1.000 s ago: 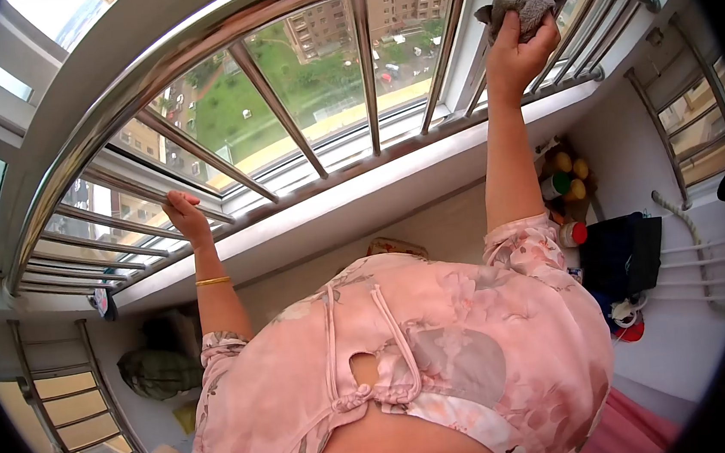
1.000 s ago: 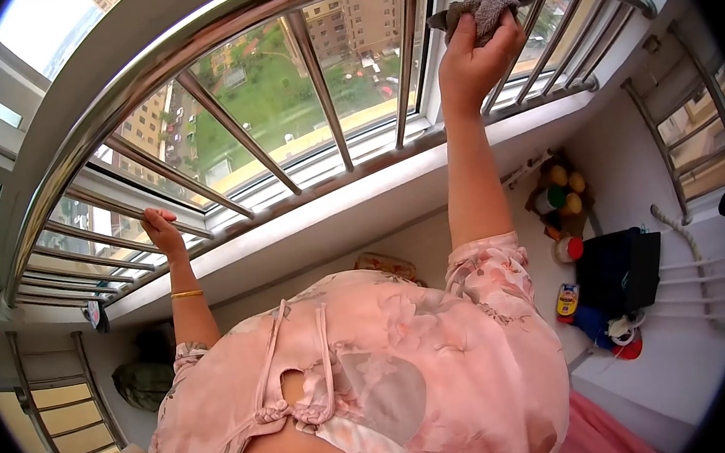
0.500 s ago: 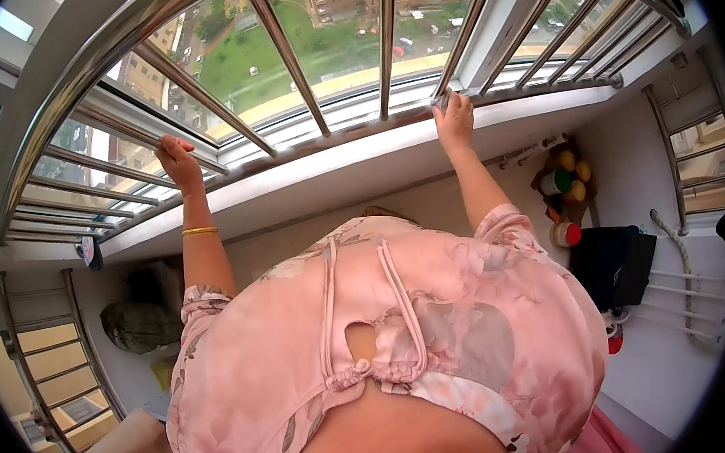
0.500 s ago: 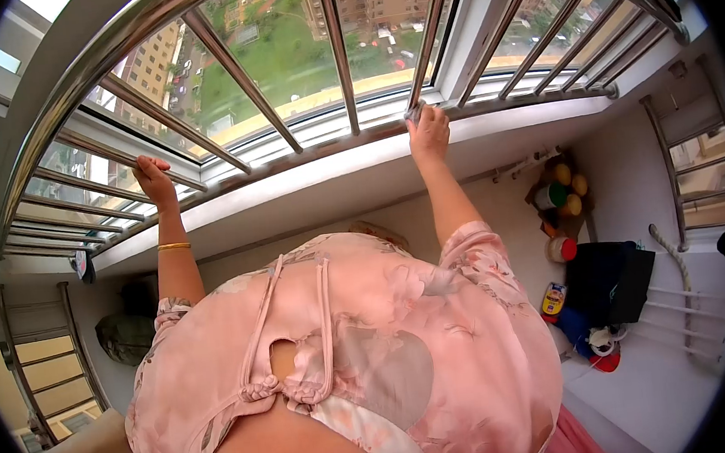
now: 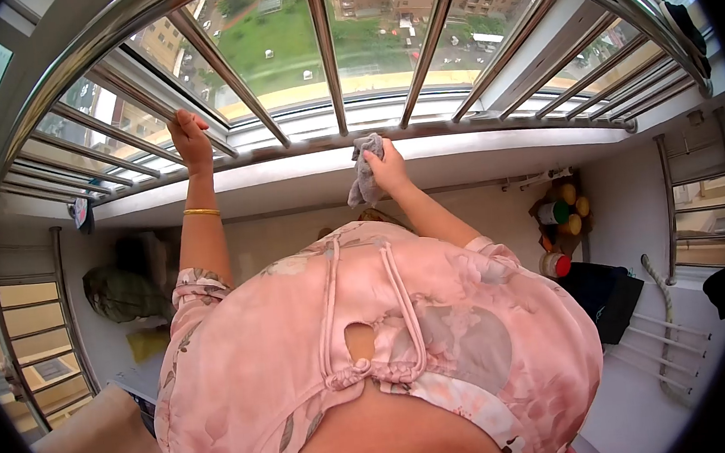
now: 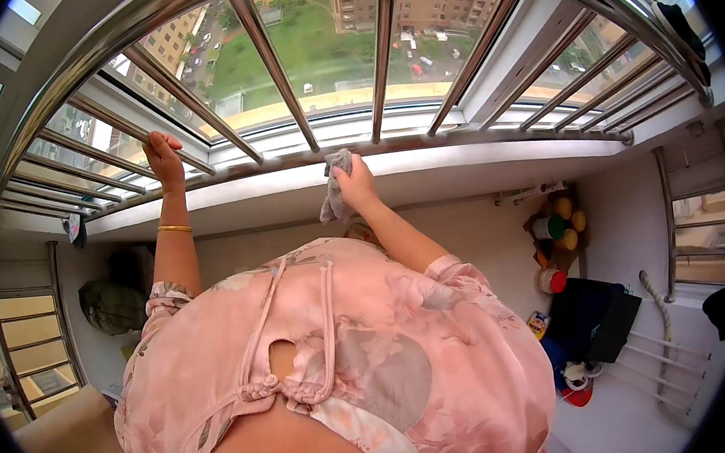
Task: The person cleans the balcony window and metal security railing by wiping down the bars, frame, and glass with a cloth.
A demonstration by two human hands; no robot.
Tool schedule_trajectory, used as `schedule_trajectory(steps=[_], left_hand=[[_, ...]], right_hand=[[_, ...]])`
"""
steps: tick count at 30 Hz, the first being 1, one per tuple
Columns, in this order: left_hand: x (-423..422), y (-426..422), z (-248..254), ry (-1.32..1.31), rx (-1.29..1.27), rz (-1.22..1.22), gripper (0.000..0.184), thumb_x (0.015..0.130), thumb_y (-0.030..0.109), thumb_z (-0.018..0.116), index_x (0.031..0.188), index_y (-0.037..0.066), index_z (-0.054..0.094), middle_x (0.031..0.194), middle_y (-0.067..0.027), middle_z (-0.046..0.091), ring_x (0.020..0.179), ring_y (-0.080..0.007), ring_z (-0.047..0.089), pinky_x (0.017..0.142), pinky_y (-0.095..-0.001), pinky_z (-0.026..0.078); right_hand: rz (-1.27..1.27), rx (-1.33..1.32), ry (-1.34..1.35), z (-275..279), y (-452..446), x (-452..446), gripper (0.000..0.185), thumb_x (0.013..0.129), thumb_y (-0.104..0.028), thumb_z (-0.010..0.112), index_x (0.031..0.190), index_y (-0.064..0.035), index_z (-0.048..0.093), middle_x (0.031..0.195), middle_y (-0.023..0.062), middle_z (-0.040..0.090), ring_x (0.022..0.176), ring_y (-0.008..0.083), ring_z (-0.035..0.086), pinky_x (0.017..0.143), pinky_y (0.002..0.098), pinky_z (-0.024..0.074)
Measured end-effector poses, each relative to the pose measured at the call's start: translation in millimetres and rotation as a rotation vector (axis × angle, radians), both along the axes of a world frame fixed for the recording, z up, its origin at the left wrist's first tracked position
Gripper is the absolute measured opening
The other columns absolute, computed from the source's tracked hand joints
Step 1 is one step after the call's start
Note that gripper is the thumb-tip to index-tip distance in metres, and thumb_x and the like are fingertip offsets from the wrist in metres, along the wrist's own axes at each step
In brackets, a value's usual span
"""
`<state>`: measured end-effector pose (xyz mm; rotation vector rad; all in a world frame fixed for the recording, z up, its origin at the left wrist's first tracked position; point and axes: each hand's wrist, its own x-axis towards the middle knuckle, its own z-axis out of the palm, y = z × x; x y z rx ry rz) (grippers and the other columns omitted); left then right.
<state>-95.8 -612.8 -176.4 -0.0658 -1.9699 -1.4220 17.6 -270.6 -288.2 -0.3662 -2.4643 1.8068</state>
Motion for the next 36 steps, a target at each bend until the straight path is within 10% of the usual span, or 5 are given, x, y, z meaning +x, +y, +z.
schedule_trajectory(steps=[5,14,20,31,36], left_hand=[[-0.2,1.1,-2.9,0.008,0.020,-0.020,0.037,0.098,0.038,0.038,0.079,0.006,0.041,0.061,-0.0006,0.044,0.056,-0.0102,0.042,0.058,-0.0235,0.038],[4.0,6.3,3.5,0.033,0.077,-0.066,0.035,0.098,0.037,0.039,0.079,0.007,0.039,0.061,0.0004,0.041,0.054,-0.0091,0.040,0.053,-0.0232,0.035],[5.4,6.1,4.1,0.017,0.066,-0.072,0.034,0.099,0.034,0.036,0.076,0.008,0.037,0.061,0.0009,0.040,0.054,-0.0085,0.040,0.052,-0.0219,0.036],[3.9,2.8,-1.7,0.031,0.076,-0.076,0.034,0.098,0.035,0.040,0.080,0.006,0.040,0.060,0.0001,0.042,0.053,-0.0091,0.040,0.052,-0.0233,0.035],[3.5,3.5,-0.9,0.029,0.040,-0.036,0.037,0.099,0.034,0.034,0.074,0.008,0.039,0.060,0.0002,0.041,0.054,-0.0090,0.038,0.053,-0.0224,0.035]], right_hand=[[-0.199,-0.684,0.128,99.1,66.0,-17.7,0.017,0.087,-0.015,0.059,0.092,0.0007,0.053,0.082,0.0072,0.060,0.069,0.0127,0.056,0.062,0.0262,0.0471],[-0.772,0.132,0.669,102.1,110.2,-171.3,0.050,0.080,-0.027,0.065,0.114,0.0010,0.039,0.105,0.0154,0.042,0.097,0.0266,0.044,0.087,0.0402,0.0370],[0.126,1.271,0.807,68.5,105.9,-121.2,0.049,0.066,-0.012,0.065,0.111,-0.0194,0.049,0.107,0.0078,0.041,0.111,0.0292,0.039,0.093,0.0412,0.0306],[-0.650,0.820,1.288,249.3,109.2,-148.6,0.035,0.078,-0.023,0.069,0.103,-0.0020,0.057,0.105,0.0198,0.050,0.096,0.0382,0.044,0.084,0.0467,0.0345],[-0.210,1.083,1.339,190.0,72.0,-162.2,0.033,0.066,-0.011,0.071,0.097,-0.0190,0.059,0.098,0.0070,0.048,0.095,0.0302,0.047,0.083,0.0414,0.0356]])
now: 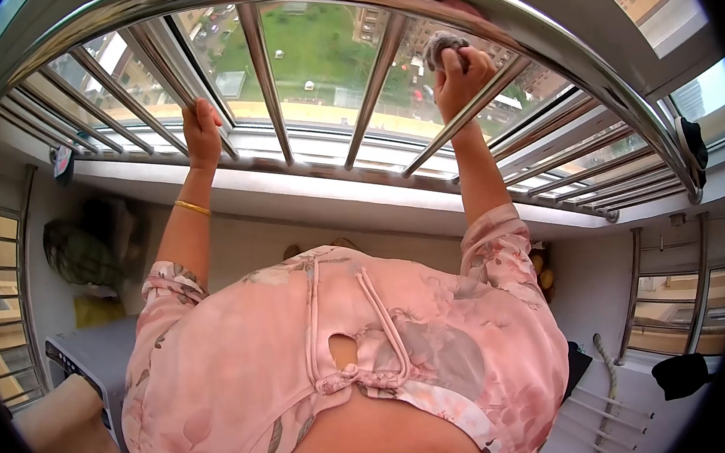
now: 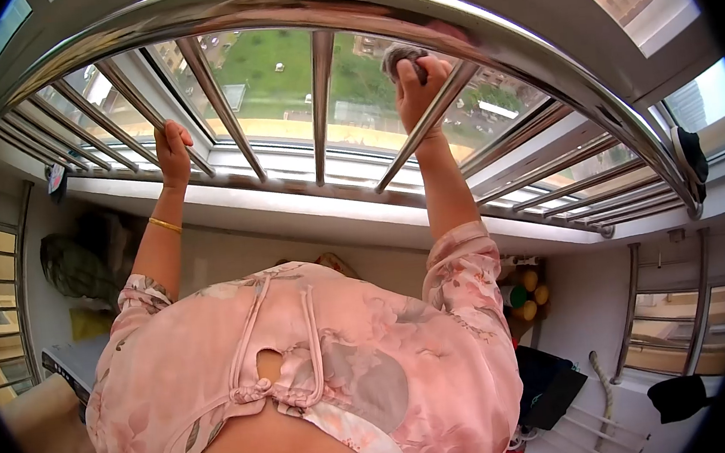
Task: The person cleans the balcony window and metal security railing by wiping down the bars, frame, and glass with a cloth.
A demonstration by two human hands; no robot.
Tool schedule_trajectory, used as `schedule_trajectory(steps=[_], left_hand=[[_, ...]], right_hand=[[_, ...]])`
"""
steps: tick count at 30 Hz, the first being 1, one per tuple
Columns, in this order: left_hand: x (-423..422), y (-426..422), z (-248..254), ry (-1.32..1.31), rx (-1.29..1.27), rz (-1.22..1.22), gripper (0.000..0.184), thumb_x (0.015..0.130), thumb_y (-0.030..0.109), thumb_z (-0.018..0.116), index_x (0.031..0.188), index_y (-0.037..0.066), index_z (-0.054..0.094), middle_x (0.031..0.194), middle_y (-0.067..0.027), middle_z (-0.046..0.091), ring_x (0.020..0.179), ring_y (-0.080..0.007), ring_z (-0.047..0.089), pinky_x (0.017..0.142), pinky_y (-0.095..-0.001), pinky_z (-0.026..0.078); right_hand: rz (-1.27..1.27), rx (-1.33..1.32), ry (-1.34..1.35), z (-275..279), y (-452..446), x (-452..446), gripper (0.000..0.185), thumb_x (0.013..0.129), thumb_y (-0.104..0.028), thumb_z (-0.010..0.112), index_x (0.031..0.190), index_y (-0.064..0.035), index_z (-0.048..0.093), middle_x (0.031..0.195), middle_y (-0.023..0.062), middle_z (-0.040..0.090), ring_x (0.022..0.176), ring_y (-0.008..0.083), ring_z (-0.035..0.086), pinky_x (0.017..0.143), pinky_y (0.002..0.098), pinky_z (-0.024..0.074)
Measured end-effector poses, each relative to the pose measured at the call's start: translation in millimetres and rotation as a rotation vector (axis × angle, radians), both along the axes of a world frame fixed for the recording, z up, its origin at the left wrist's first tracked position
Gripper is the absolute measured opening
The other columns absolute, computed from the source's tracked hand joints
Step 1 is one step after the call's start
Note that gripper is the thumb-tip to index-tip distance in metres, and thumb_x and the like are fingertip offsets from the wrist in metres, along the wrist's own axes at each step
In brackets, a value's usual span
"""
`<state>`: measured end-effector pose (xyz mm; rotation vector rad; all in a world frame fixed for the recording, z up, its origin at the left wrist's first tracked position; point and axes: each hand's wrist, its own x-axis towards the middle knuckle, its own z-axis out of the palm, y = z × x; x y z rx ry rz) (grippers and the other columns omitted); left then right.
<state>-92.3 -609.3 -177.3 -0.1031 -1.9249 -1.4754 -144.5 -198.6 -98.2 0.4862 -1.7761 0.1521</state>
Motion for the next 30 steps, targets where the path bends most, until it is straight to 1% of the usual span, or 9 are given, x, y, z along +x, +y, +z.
schedule_trajectory(steps=[5,8,14,15,17,20,24,26,30], left_hand=[[2.3,-0.1,3.5,-0.028,-0.032,0.022,0.039,0.099,0.037,0.035,0.074,0.008,0.040,0.060,0.0000,0.043,0.054,-0.0090,0.041,0.052,-0.0228,0.036],[2.0,2.9,4.4,-0.009,-0.001,0.020,0.039,0.099,0.036,0.033,0.072,0.008,0.039,0.058,0.0001,0.041,0.053,-0.0094,0.039,0.052,-0.0234,0.035],[5.2,3.4,8.4,0.000,-0.030,-0.007,0.039,0.100,0.033,0.033,0.071,0.008,0.038,0.060,-0.0001,0.041,0.053,-0.0093,0.039,0.052,-0.0235,0.034],[4.1,3.6,6.6,-0.001,0.005,-0.011,0.037,0.100,0.033,0.034,0.072,0.008,0.038,0.059,0.0000,0.041,0.053,-0.0092,0.039,0.052,-0.0233,0.035],[2.3,1.5,1.8,-0.007,0.040,-0.012,0.034,0.098,0.035,0.039,0.079,0.007,0.040,0.059,0.0005,0.042,0.053,-0.0086,0.041,0.052,-0.0230,0.036],[5.4,3.8,5.7,-0.039,0.024,0.020,0.034,0.099,0.032,0.036,0.077,0.007,0.040,0.061,0.0004,0.041,0.055,-0.0093,0.041,0.053,-0.0236,0.037],[6.4,1.6,4.8,-0.068,0.001,0.017,0.031,0.099,0.033,0.035,0.082,0.007,0.040,0.063,0.0006,0.042,0.056,-0.0095,0.042,0.056,-0.0236,0.039],[7.7,3.9,8.2,-0.074,0.005,0.026,0.030,0.099,0.032,0.035,0.082,0.008,0.040,0.063,0.0008,0.042,0.056,-0.0093,0.042,0.055,-0.0231,0.038],[7.7,5.5,8.0,-0.037,0.031,0.025,0.029,0.098,0.032,0.038,0.085,0.007,0.042,0.061,0.0008,0.042,0.055,-0.0085,0.041,0.054,-0.0226,0.037]], right_hand=[[0.209,0.747,-0.575,-139.4,15.4,17.8,0.027,0.074,-0.012,0.055,0.099,-0.0214,0.056,0.105,0.0001,0.047,0.106,0.0165,0.043,0.090,0.0324,0.0323],[0.194,0.650,-0.688,-138.2,18.4,16.7,0.024,0.075,-0.013,0.054,0.098,-0.0196,0.057,0.100,0.0005,0.049,0.101,0.0170,0.046,0.087,0.0322,0.0347],[0.037,-0.088,-0.012,50.9,-11.9,1.1,0.030,0.082,-0.015,0.060,0.112,-0.0126,0.058,0.103,0.0097,0.057,0.097,0.0298,0.052,0.083,0.0420,0.0357],[0.247,-0.205,-0.346,62.2,0.6,-13.9,0.026,0.085,-0.017,0.057,0.110,-0.0106,0.060,0.097,0.0127,0.061,0.089,0.0330,0.057,0.079,0.0425,0.0398],[0.115,-0.151,-0.182,51.4,-12.2,-30.6,0.026,0.085,-0.019,0.057,0.108,-0.0104,0.063,0.094,0.0122,0.063,0.086,0.0320,0.059,0.079,0.0414,0.0413],[0.071,0.206,0.051,18.5,-48.5,-33.7,0.032,0.078,-0.021,0.060,0.110,-0.0197,0.061,0.109,-0.0004,0.054,0.111,0.0188,0.041,0.094,0.0445,0.0220],[0.181,1.102,-0.141,-97.1,-48.1,-33.0,0.044,0.075,-0.021,0.052,0.119,-0.0227,0.045,0.106,-0.0062,0.048,0.109,0.0105,0.044,0.102,0.0435,0.0198],[0.282,1.083,-0.155,-160.1,-25.2,-32.4,0.027,0.076,-0.014,0.051,0.102,-0.0202,0.055,0.120,-0.0071,0.050,0.128,0.0150,0.033,0.113,0.0481,0.0091],[0.149,0.679,-0.248,-84.1,-40.3,-15.1,0.036,0.077,-0.017,0.055,0.112,-0.0216,0.056,0.105,-0.0079,0.054,0.111,0.0133,0.044,0.107,0.0427,0.0168]])
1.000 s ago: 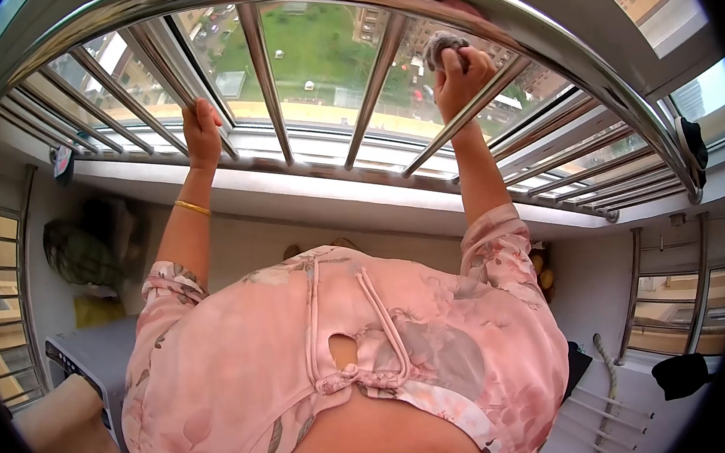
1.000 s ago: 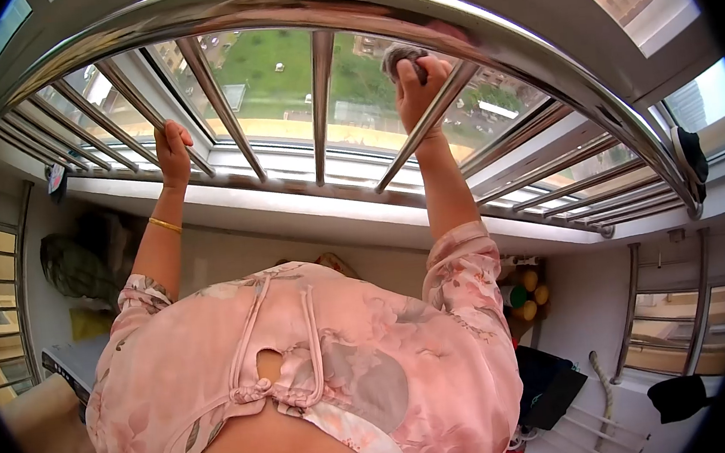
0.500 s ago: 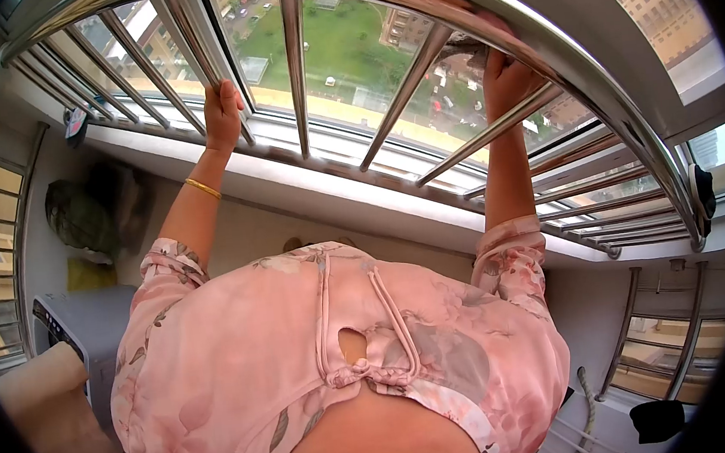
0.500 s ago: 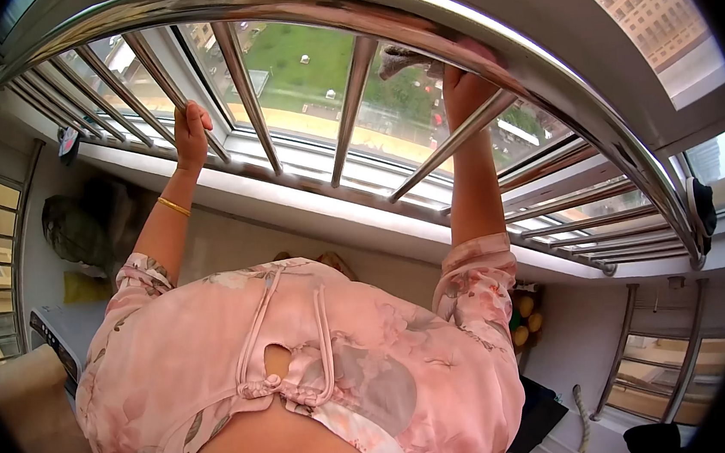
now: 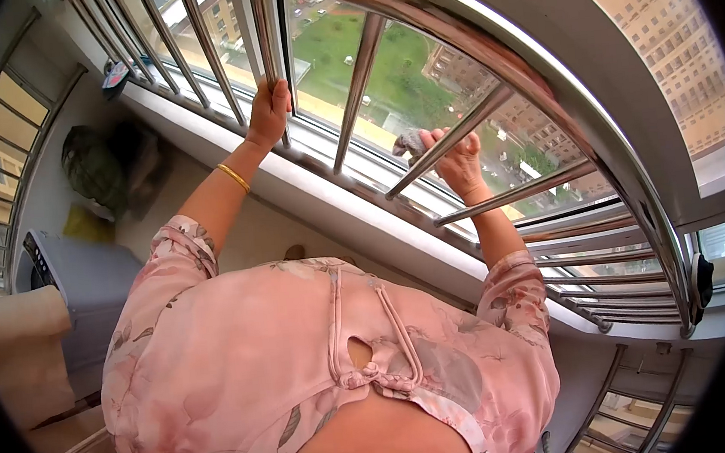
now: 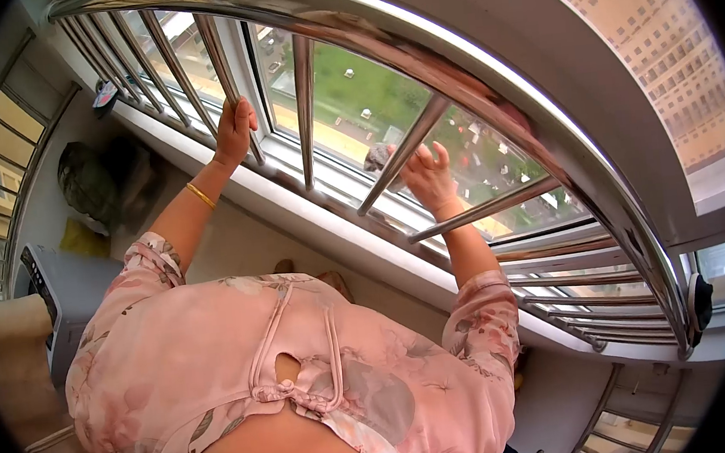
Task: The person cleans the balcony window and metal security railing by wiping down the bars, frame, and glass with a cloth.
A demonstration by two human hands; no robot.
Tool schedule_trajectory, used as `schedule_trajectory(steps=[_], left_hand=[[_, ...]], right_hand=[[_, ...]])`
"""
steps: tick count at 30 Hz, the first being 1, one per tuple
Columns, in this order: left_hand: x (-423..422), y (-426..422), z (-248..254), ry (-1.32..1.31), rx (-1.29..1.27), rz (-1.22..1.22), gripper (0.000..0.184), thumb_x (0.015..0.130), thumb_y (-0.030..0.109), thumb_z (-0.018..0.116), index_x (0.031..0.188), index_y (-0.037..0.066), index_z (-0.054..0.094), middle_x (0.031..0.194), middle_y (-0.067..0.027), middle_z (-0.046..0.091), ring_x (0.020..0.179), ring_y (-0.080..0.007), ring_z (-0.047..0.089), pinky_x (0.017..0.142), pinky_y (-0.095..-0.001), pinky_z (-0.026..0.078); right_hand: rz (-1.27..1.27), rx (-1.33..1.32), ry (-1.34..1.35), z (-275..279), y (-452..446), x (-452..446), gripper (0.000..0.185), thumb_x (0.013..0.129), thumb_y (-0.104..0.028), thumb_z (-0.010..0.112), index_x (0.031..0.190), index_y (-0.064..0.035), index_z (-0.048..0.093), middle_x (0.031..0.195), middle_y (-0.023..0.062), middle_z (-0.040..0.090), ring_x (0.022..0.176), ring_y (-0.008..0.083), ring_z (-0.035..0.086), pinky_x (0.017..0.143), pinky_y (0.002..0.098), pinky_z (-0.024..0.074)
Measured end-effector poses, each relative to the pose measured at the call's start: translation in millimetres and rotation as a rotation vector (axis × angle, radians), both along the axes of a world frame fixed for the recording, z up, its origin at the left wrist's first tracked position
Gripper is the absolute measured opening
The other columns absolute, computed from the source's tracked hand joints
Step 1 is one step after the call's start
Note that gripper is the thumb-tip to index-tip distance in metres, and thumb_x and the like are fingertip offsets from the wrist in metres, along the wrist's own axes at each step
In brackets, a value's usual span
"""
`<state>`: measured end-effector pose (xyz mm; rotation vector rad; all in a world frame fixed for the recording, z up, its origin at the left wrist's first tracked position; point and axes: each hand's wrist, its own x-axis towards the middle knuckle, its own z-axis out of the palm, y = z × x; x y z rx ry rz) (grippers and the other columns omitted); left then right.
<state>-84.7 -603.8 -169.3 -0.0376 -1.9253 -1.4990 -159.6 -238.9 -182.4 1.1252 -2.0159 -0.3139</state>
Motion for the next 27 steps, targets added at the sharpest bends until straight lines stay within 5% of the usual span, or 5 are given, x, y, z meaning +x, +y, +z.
schedule_trajectory(steps=[8,18,20,24,27], left_hand=[[-3.8,-8.1,-11.4,-0.038,-0.037,0.029,0.029,0.095,0.032,0.047,0.084,0.005,0.039,0.060,-0.0083,0.043,0.053,-0.0255,0.042,0.052,-0.0352,0.038],[-8.1,-13.5,-13.2,0.006,-0.076,-0.050,0.023,0.097,0.025,0.043,0.083,0.009,0.039,0.063,0.0015,0.040,0.055,-0.0077,0.039,0.054,-0.0231,0.038],[-6.1,-14.4,-11.0,-0.030,-0.058,-0.060,0.030,0.095,0.030,0.047,0.092,0.001,0.040,0.063,-0.0110,0.047,0.057,-0.0301,0.046,0.056,-0.0385,0.039],[-0.9,-8.2,-1.6,-0.004,-0.001,-0.073,0.030,0.096,0.032,0.046,0.088,0.003,0.040,0.060,-0.0032,0.045,0.052,-0.0149,0.044,0.050,-0.0286,0.037],[-5.7,-8.0,-6.7,0.046,0.002,-0.084,0.031,0.097,0.033,0.044,0.082,0.006,0.039,0.057,0.0002,0.042,0.051,-0.0094,0.041,0.048,-0.0248,0.035]], right_hand=[[0.073,-0.264,0.477,138.4,-14.1,-41.7,0.028,0.088,-0.030,0.058,0.108,-0.0110,0.062,0.105,0.0082,0.060,0.095,0.0252,0.057,0.084,0.0427,0.0411],[0.002,0.004,0.058,13.4,8.7,7.6,0.036,0.082,-0.017,0.055,0.116,-0.0255,0.054,0.104,-0.0065,0.051,0.104,0.0139,0.048,0.106,0.0443,0.0129],[-0.110,-0.243,0.114,45.1,34.1,24.8,0.032,0.083,-0.018,0.056,0.114,-0.0205,0.056,0.104,-0.0021,0.053,0.100,0.0167,0.048,0.101,0.0410,0.0204],[-0.680,-0.765,0.107,91.7,99.6,38.9,0.041,0.081,-0.030,0.064,0.101,0.0039,0.056,0.103,0.0188,0.056,0.083,0.0346,0.058,0.075,0.0432,0.0453],[-0.136,-1.943,-0.091,49.8,96.7,11.7,0.053,0.087,-0.027,0.063,0.115,0.0076,0.034,0.106,0.0218,0.054,0.088,0.0241,0.060,0.070,0.0306,0.0526]])
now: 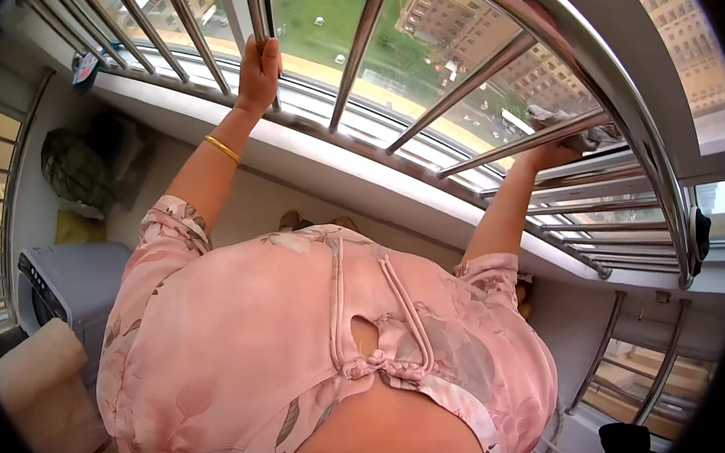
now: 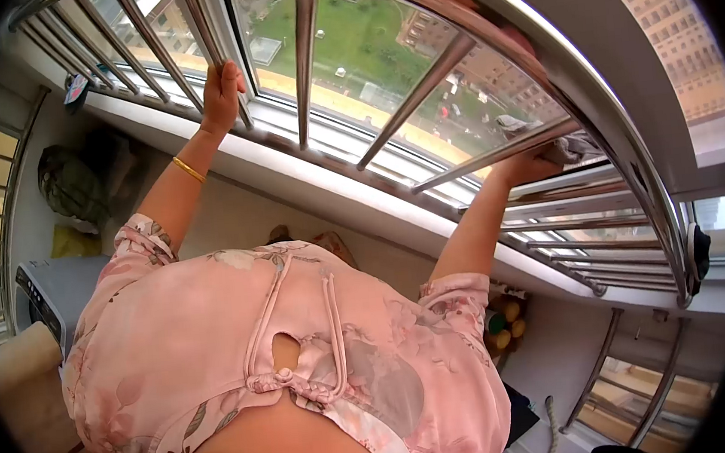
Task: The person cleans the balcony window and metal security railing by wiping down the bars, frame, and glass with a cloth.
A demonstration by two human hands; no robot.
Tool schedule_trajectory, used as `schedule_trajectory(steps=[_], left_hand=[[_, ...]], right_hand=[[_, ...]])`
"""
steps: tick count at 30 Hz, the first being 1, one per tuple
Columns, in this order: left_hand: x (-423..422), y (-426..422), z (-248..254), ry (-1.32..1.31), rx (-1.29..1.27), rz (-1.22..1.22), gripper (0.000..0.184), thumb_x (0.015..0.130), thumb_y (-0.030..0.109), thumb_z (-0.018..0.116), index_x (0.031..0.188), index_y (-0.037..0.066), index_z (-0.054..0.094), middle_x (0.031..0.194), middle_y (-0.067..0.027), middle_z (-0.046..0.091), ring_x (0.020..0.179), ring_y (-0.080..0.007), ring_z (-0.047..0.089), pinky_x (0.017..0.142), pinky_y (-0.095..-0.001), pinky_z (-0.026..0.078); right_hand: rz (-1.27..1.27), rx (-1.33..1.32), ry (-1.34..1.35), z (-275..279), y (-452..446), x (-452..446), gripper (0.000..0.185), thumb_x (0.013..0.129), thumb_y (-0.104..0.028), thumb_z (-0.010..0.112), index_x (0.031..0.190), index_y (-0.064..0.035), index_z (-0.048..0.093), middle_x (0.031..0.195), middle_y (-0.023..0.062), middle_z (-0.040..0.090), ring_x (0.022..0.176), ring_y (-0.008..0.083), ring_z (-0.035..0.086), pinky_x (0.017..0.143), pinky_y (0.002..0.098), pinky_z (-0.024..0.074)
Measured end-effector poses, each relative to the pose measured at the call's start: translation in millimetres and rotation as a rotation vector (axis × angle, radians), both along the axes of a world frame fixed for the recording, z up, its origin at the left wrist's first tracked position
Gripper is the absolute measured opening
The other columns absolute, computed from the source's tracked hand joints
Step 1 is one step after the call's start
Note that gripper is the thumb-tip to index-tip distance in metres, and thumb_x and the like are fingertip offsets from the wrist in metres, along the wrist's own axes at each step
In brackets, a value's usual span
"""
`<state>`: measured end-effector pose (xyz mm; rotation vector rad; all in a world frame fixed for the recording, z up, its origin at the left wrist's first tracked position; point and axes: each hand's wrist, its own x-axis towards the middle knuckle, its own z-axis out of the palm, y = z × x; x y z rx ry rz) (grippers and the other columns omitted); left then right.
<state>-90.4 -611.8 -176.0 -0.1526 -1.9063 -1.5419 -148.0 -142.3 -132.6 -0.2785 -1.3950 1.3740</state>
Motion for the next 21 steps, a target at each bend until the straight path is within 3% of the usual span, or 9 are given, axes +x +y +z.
schedule_trajectory(steps=[5,6,7,9,11,16,17,19,21], left_hand=[[1.6,2.0,5.5,0.019,0.022,-0.063,0.031,0.097,0.034,0.043,0.083,0.007,0.041,0.059,0.0010,0.043,0.054,-0.0083,0.042,0.052,-0.0233,0.037],[0.0,-2.2,4.7,0.014,-0.003,-0.083,0.031,0.097,0.035,0.043,0.084,0.006,0.042,0.059,0.0008,0.044,0.055,-0.0085,0.043,0.053,-0.0232,0.037],[-0.1,-5.3,4.6,0.000,-0.027,-0.105,0.032,0.097,0.035,0.043,0.084,0.006,0.042,0.060,0.0005,0.045,0.055,-0.0086,0.043,0.053,-0.0230,0.037],[4.0,-5.8,7.7,-0.009,-0.037,-0.128,0.036,0.098,0.035,0.038,0.078,0.006,0.044,0.065,-0.0002,0.048,0.060,-0.0086,0.045,0.058,-0.0222,0.039],[3.8,-9.0,6.6,0.013,-0.028,-0.205,0.036,0.098,0.035,0.039,0.078,0.005,0.044,0.066,-0.0007,0.049,0.061,-0.0088,0.046,0.060,-0.0221,0.039],[-4.5,-19.8,-0.1,0.061,-0.089,-0.274,0.036,0.098,0.035,0.038,0.077,0.006,0.044,0.063,-0.0012,0.050,0.059,-0.0094,0.046,0.060,-0.0224,0.039],[-12.5,-32.3,-17.5,-0.012,-0.055,-0.303,0.034,0.098,0.035,0.041,0.091,0.003,0.051,0.074,-0.0029,0.055,0.067,-0.0104,0.051,0.067,-0.0234,0.043],[-14.3,-13.2,-6.7,-0.025,0.082,-0.200,0.025,0.096,0.031,0.045,0.085,0.008,0.047,0.061,0.0042,0.042,0.055,-0.0047,0.039,0.049,-0.0206,0.035],[-15.7,-7.4,-5.9,-0.045,0.166,-0.224,0.027,0.096,0.032,0.046,0.083,0.008,0.047,0.060,0.0030,0.043,0.054,-0.0064,0.041,0.050,-0.0222,0.035]], right_hand=[[0.297,-0.374,-0.203,-96.9,-49.7,17.6,0.027,0.087,-0.023,0.061,0.100,-0.0031,0.048,0.091,0.0070,0.056,0.080,0.0179,0.057,0.071,0.0294,0.0480],[0.355,-0.348,-0.297,-119.2,-39.8,22.7,0.022,0.087,-0.023,0.060,0.096,-0.0049,0.051,0.088,0.0043,0.056,0.079,0.0171,0.056,0.071,0.0296,0.0466],[0.265,0.091,-0.665,-134.3,-32.2,40.1,0.024,0.084,-0.020,0.064,0.096,-0.0029,0.052,0.089,0.0055,0.058,0.078,0.0177,0.056,0.074,0.0314,0.0462],[0.378,0.139,-0.474,-139.0,-27.4,59.7,0.030,0.083,-0.024,0.064,0.097,0.0004,0.053,0.091,0.0085,0.061,0.078,0.0203,0.057,0.074,0.0332,0.0457],[0.031,0.207,-0.684,-74.4,-61.6,101.4,0.040,0.083,-0.028,0.066,0.101,0.0040,0.052,0.092,0.0116,0.060,0.081,0.0222,0.056,0.076,0.0318,0.0446],[-0.125,0.339,-0.208,24.5,-95.3,168.6,0.044,0.089,-0.021,0.060,0.118,0.0061,0.042,0.114,0.0150,0.054,0.103,0.0209,0.053,0.090,0.0297,0.0433],[-0.167,0.449,-0.113,47.8,-87.5,175.1,0.046,0.088,-0.020,0.060,0.119,0.0061,0.039,0.115,0.0162,0.052,0.105,0.0222,0.053,0.090,0.0310,0.0442],[-0.219,0.727,0.114,110.9,-82.1,177.7,0.046,0.089,-0.019,0.059,0.117,0.0073,0.035,0.111,0.0162,0.051,0.098,0.0225,0.056,0.082,0.0307,0.0495],[-0.027,0.906,0.386,180.9,-100.9,162.8,0.046,0.091,-0.020,0.055,0.116,0.0083,0.028,0.104,0.0162,0.050,0.090,0.0215,0.059,0.071,0.0273,0.0539]])
